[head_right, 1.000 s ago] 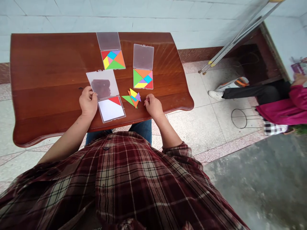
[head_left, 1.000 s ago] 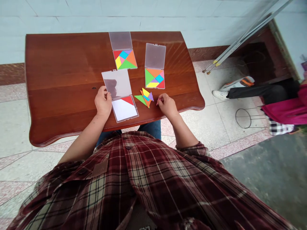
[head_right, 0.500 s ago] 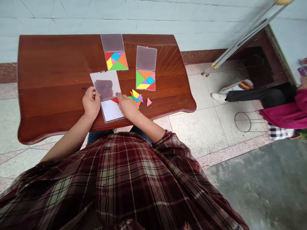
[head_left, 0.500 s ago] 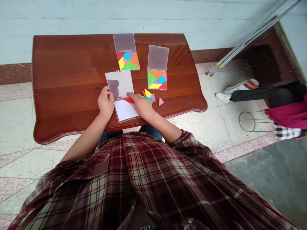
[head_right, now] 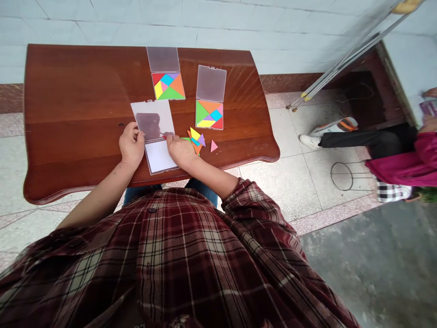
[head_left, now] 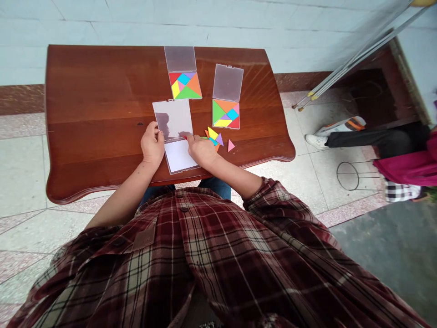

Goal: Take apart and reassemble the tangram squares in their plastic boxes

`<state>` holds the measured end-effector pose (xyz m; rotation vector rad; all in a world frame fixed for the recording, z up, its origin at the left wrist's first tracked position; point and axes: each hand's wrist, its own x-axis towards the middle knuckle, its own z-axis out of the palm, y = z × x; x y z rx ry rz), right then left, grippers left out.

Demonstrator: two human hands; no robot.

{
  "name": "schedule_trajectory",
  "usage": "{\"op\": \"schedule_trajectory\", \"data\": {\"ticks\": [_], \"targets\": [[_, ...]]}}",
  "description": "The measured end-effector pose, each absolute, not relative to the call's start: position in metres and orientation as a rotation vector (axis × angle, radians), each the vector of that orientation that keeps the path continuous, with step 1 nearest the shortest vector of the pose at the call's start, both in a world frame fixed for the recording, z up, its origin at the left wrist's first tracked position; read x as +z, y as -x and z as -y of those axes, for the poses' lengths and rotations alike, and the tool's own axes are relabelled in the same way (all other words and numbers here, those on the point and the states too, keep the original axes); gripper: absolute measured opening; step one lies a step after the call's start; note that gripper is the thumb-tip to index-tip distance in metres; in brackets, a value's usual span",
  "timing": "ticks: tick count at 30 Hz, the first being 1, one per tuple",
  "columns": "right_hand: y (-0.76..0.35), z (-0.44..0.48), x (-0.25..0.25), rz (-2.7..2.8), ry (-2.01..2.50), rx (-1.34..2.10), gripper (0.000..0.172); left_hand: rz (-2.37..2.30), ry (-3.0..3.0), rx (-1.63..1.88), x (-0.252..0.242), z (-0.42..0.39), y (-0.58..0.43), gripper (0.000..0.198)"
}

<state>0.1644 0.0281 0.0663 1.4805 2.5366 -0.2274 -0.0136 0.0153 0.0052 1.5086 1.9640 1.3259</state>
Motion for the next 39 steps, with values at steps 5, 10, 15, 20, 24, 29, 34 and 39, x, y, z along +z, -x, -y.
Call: {"op": "schedule_trajectory", "data": {"ticks": [5, 10, 15, 20, 24, 29, 34, 39], "targets": [[-0.17, -0.038, 0.073, -2.566, -1.657, -0.376, 0.046, -1.966, -1.491, 1.333, 0.003, -0.016, 0.013, 0.02], [-0.164, -0.026, 0.072, -2.58, -1.399, -0.915, 0.034, -1.981, -1.51, 1.325, 0.003, -0.016, 0.013, 0.02], [-0.155, -0.007, 0.069, -2.612, -1.3, -0.8, 0.027, -1.995, -1.527, 1.3, 0.003, -0.016, 0.015, 0.018], [-0.152, 0.0, 0.071, -2.64, -1.284, -0.674, 0.029, -1.953, -1.524, 1.31, 0.0, -0.016, 0.015, 0.021], [-0.149, 0.002, 0.073, -2.632, -1.229, -0.662, 0.041, -1.946, -1.527, 1.338, 0.002, -0.015, 0.014, 0.02], [-0.148, 0.007, 0.076, -2.621, -1.09, -0.675, 0.036, -1.957, -1.517, 1.322, 0.004, -0.015, 0.013, 0.017], [-0.149, 0.011, 0.075, -2.629, -1.038, -0.667, 0.033, -1.93, -1.502, 1.368, -0.001, -0.018, 0.014, 0.015], [-0.15, 0.011, 0.073, -2.656, -1.072, -0.708, 0.031, -1.915, -1.501, 1.386, -0.003, -0.018, 0.015, 0.014]]}}
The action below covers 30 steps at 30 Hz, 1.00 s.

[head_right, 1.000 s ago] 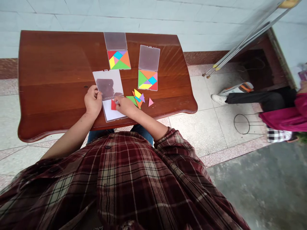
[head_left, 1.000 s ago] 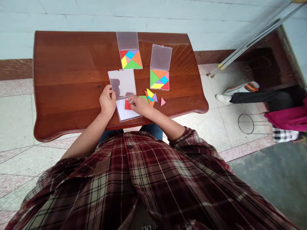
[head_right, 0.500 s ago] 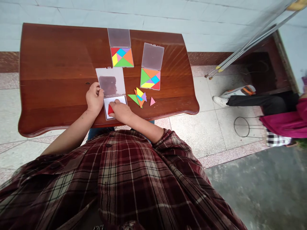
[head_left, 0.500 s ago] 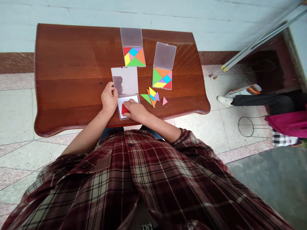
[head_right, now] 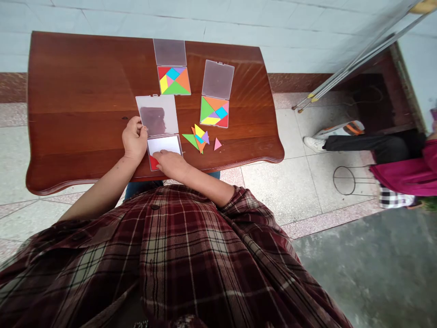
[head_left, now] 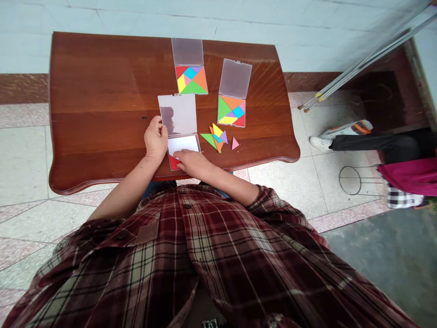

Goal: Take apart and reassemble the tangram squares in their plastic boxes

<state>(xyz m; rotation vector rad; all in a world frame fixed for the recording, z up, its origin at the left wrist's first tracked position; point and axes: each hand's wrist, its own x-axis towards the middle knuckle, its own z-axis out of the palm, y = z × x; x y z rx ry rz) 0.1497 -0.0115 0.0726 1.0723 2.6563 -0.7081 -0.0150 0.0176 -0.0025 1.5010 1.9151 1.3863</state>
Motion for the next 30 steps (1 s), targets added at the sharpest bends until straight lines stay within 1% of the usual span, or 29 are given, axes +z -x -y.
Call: {"op": "schedule_trajectory", "data": {"ticks": [3, 7, 9, 13, 16, 18, 23, 25, 29, 30], "targets": [[-0.155, 0.007, 0.075, -2.664, -1.179, -0.815, 0.03, -1.905, -1.502, 1.391, 0.0, -0.016, 0.014, 0.014], [-0.183, -0.006, 0.081, -2.739, -1.504, -1.018, 0.029, -1.937, -1.496, 1.361, 0.003, -0.015, 0.013, 0.014], [-0.206, -0.015, 0.083, -2.747, -1.679, -1.054, 0.028, -1.949, -1.49, 1.365, 0.003, -0.015, 0.013, 0.014], [-0.255, -0.032, 0.083, -2.616, -2.062, -0.814, 0.03, -1.953, -1.466, 1.402, 0.0, -0.017, 0.015, 0.016], [-0.281, -0.04, 0.077, -2.495, -2.239, -0.659, 0.033, -1.947, -1.449, 1.438, -0.003, -0.019, 0.017, 0.018], [-0.288, -0.042, 0.072, -2.444, -2.278, -0.633, 0.032, -1.951, -1.45, 1.447, -0.004, -0.02, 0.018, 0.019], [-0.279, -0.042, 0.066, -2.43, -2.201, -0.715, 0.028, -1.968, -1.447, 1.433, -0.002, -0.02, 0.019, 0.018], [-0.268, -0.042, 0.068, -2.445, -2.158, -0.693, 0.034, -1.97, -1.449, 1.434, -0.001, -0.019, 0.019, 0.017], [-0.248, -0.045, 0.072, -2.397, -2.086, -0.594, 0.061, -1.986, -1.441, 1.459, -0.002, -0.02, 0.019, 0.018], [-0.244, -0.047, 0.073, -2.377, -2.063, -0.586, 0.065, -1.984, -1.437, 1.461, -0.003, -0.02, 0.019, 0.019]]}}
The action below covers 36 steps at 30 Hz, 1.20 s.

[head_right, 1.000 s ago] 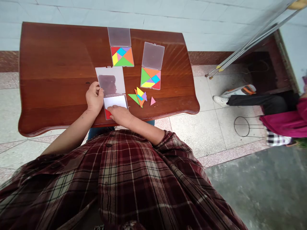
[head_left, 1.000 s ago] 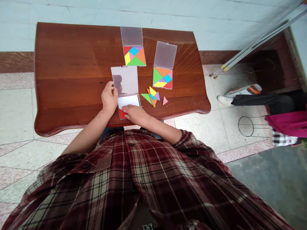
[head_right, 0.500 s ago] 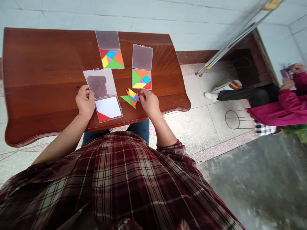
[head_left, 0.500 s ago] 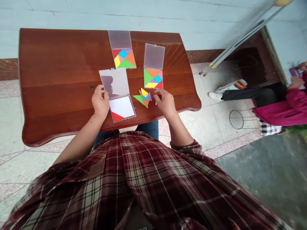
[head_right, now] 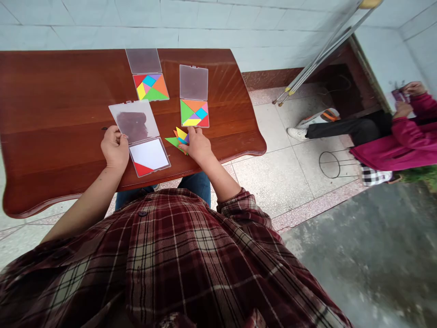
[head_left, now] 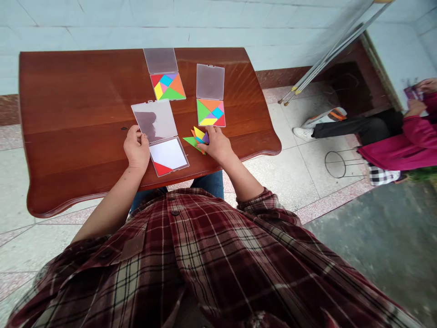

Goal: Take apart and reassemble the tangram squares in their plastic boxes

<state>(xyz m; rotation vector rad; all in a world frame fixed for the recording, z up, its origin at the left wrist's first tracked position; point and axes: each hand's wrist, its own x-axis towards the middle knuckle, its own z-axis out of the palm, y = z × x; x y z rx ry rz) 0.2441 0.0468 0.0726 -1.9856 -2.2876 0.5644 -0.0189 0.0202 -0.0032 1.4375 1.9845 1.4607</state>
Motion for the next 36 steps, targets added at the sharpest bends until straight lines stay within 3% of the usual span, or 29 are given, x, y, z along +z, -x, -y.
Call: {"op": "schedule_trajectory", "data": {"ticks": [7, 22, 36], "targets": [[-0.241, -0.057, 0.072, 2.388, 2.01, 0.525, 0.049, -1.963, -1.442, 1.411, 0.0, -0.019, 0.018, 0.019], [-0.246, -0.046, 0.083, 2.322, 2.025, 0.345, 0.042, -1.965, -1.454, 1.405, -0.002, -0.019, 0.018, 0.02], [-0.215, -0.036, 0.08, 2.546, 1.995, 0.569, 0.052, -1.954, -1.452, 1.412, -0.006, -0.02, 0.019, 0.021]]}}
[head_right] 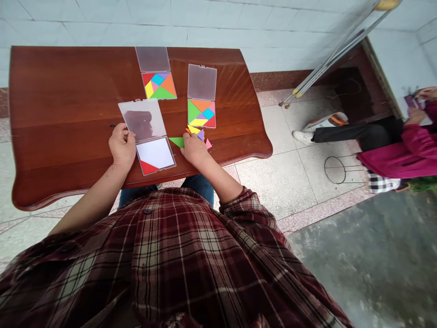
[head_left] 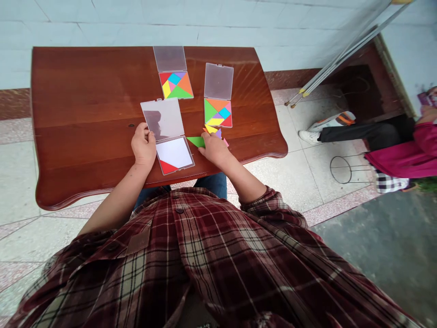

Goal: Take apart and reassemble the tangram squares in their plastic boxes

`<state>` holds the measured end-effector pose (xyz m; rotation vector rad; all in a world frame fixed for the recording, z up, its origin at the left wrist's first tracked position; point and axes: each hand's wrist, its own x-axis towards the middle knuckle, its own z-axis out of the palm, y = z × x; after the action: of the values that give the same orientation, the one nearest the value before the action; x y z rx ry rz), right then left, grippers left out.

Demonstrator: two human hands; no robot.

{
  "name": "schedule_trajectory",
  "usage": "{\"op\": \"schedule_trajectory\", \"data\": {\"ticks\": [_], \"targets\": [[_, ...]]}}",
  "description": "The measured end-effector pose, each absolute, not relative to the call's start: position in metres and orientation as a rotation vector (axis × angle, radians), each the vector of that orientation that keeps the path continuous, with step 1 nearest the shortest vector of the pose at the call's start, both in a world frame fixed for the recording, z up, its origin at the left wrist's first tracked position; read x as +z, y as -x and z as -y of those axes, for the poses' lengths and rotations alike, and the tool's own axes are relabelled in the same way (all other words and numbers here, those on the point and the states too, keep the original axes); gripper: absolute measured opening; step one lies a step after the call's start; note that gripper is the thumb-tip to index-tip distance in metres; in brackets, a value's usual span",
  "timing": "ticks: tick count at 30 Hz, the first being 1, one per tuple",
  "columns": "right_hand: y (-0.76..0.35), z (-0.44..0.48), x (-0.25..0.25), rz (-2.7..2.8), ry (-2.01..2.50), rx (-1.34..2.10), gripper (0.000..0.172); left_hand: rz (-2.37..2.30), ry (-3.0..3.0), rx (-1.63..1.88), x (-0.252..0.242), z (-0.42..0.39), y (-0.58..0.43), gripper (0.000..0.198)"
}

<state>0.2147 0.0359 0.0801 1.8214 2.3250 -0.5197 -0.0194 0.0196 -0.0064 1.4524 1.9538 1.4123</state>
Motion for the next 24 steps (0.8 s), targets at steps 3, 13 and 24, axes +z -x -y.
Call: {"op": "schedule_trajectory", "data": {"ticks": [3, 13, 24], "targets": [[-0.212, -0.042, 0.086, -2.28, -1.775, -0.514, 0.058, -1.941, -1.449, 1.414, -0.005, -0.019, 0.018, 0.02], [-0.21, -0.057, 0.086, -2.261, -1.698, -0.6, 0.055, -1.938, -1.445, 1.412, -0.004, -0.018, 0.018, 0.021], [-0.236, -0.064, 0.073, -2.355, -1.895, -0.92, 0.016, -1.948, -1.457, 1.401, -0.001, -0.018, 0.017, 0.019]]}}
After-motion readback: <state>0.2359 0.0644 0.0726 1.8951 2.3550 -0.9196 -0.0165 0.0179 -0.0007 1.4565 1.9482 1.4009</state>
